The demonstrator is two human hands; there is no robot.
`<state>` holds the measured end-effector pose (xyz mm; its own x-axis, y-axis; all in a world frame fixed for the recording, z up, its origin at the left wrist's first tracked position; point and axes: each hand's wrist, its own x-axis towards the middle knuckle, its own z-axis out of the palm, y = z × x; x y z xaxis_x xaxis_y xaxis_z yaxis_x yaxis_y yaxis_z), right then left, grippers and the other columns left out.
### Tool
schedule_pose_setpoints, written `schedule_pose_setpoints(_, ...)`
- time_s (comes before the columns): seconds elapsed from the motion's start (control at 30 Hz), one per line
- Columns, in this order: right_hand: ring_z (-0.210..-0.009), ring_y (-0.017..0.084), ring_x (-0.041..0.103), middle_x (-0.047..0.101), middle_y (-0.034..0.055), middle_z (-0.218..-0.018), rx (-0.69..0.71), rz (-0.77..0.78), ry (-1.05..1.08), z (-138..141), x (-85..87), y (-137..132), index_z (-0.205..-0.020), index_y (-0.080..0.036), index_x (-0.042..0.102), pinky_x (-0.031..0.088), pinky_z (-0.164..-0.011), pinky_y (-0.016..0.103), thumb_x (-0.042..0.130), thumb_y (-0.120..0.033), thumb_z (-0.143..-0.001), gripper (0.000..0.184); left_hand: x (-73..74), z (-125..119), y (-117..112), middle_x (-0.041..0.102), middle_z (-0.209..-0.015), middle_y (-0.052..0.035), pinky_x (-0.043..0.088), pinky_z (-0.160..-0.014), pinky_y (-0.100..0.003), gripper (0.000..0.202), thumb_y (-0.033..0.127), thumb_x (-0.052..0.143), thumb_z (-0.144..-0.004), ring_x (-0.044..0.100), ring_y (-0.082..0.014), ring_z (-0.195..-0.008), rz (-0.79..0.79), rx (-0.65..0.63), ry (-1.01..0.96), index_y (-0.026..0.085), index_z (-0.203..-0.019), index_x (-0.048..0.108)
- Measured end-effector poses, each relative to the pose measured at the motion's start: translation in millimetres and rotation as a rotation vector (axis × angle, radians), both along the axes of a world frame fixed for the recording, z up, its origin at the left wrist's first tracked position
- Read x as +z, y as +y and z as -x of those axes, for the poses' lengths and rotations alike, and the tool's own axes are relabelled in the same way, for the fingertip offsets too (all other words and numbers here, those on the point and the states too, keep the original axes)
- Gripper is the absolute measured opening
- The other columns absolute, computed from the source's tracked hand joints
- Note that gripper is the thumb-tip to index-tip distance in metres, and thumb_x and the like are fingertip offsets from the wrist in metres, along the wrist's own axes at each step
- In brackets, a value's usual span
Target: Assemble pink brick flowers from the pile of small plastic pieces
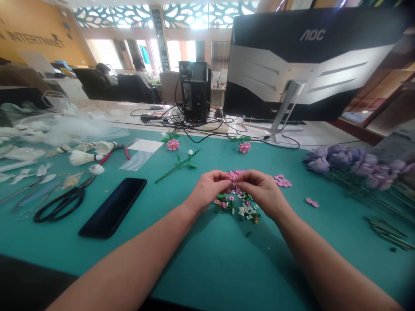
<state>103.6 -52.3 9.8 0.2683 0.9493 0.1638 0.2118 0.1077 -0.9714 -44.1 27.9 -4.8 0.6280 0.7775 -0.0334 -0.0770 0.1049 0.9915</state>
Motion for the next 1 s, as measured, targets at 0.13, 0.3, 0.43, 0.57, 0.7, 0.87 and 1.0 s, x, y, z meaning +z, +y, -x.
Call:
schedule_pose_setpoints(0.13, -0.070, 0.015, 0.058, 0.065, 0.0018, -0.074, -0.021, -0.021, -0.023, 0.9, -3.0, 1.5, -0.077, -0.017, 0.065, 0.046, -0.065, 0.027, 0.071, -0.036, -0.068, 0.021, -1.5, 0.5, 0.4, 0.066, -0.078, -0.0032, 0.047, -0.066, -0.025, 0.023, 0.031, 0.073, -0.069, 0.057, -0.0104, -0.067, -0.066, 0.009, 0.005, 0.013, -0.083, 0.067)
schedule_pose_setpoints(0.3, -0.067, 0.014, 0.056, 0.063, 0.0013, -0.072, -0.037, -0.051, -0.045, 1.6, -6.2, 2.8, -0.076, -0.018, 0.063, 0.045, -0.063, 0.027, 0.071, -0.036, -0.069, 0.021, 0.9, 0.3, -1.1, 0.065, -0.075, -0.0027, 0.046, -0.065, -0.025, 0.021, 0.029, 0.073, -0.068, 0.057, -0.0107, -0.066, -0.070, 0.000, 0.025, 0.013, -0.081, 0.067)
schedule_pose_setpoints(0.43, -0.067, 0.014, 0.056, 0.063, 0.0013, -0.073, -0.041, -0.051, -0.053, 1.4, -7.3, 2.9, -0.077, -0.018, 0.062, 0.046, -0.062, 0.027, 0.070, -0.038, -0.070, 0.023, 3.0, 0.1, -2.4, 0.065, -0.075, -0.0032, 0.046, -0.064, -0.026, 0.021, 0.028, 0.073, -0.067, 0.058, -0.0116, -0.066, -0.081, 0.006, 0.034, 0.013, -0.080, 0.066)
schedule_pose_setpoints(0.57, -0.066, 0.014, 0.056, 0.064, 0.0014, -0.073, -0.029, -0.048, -0.071, -0.4, -7.0, 1.7, -0.078, -0.018, 0.063, 0.045, -0.060, 0.026, 0.070, -0.037, -0.071, 0.022, 4.2, 0.5, -4.0, 0.064, -0.071, -0.0026, 0.046, -0.062, -0.024, 0.019, 0.028, 0.071, -0.069, 0.058, -0.0119, -0.065, -0.145, 0.020, 0.068, 0.013, -0.080, 0.066)
schedule_pose_setpoints(0.7, -0.067, 0.015, 0.057, 0.066, 0.0025, -0.075, -0.029, -0.046, -0.127, -2.3, -6.4, 0.1, -0.079, -0.018, 0.065, 0.046, -0.061, 0.027, 0.070, -0.033, -0.072, 0.018, 1.4, 0.7, -4.8, 0.064, -0.070, -0.0025, 0.046, -0.061, -0.024, 0.018, 0.028, 0.068, -0.071, 0.059, -0.0124, -0.066, -0.224, 0.031, 0.091, 0.014, -0.082, 0.067)
schedule_pose_setpoints(0.87, -0.068, 0.016, 0.058, 0.067, 0.0025, -0.075, -0.031, -0.053, -0.169, -3.0, -6.8, -0.1, -0.079, -0.019, 0.066, 0.047, -0.063, 0.028, 0.070, -0.034, -0.072, 0.017, -2.4, 0.8, -4.8, 0.066, -0.073, -0.0038, 0.047, -0.062, -0.025, 0.018, 0.030, 0.066, -0.072, 0.060, -0.0140, -0.068, -0.285, 0.046, 0.104, 0.015, -0.082, 0.067)
schedule_pose_setpoints(1.0, -0.067, 0.016, 0.059, 0.067, 0.0025, -0.075, -0.047, -0.051, -0.165, -2.9, -7.0, 0.2, -0.078, -0.019, 0.065, 0.047, -0.061, 0.028, 0.070, -0.036, -0.071, 0.019, 0.2, 1.4, -6.3, 0.067, -0.074, -0.0041, 0.047, -0.061, -0.025, 0.018, 0.030, 0.066, -0.072, 0.061, -0.0145, -0.068, -0.321, 0.057, 0.133, 0.016, -0.082, 0.068)
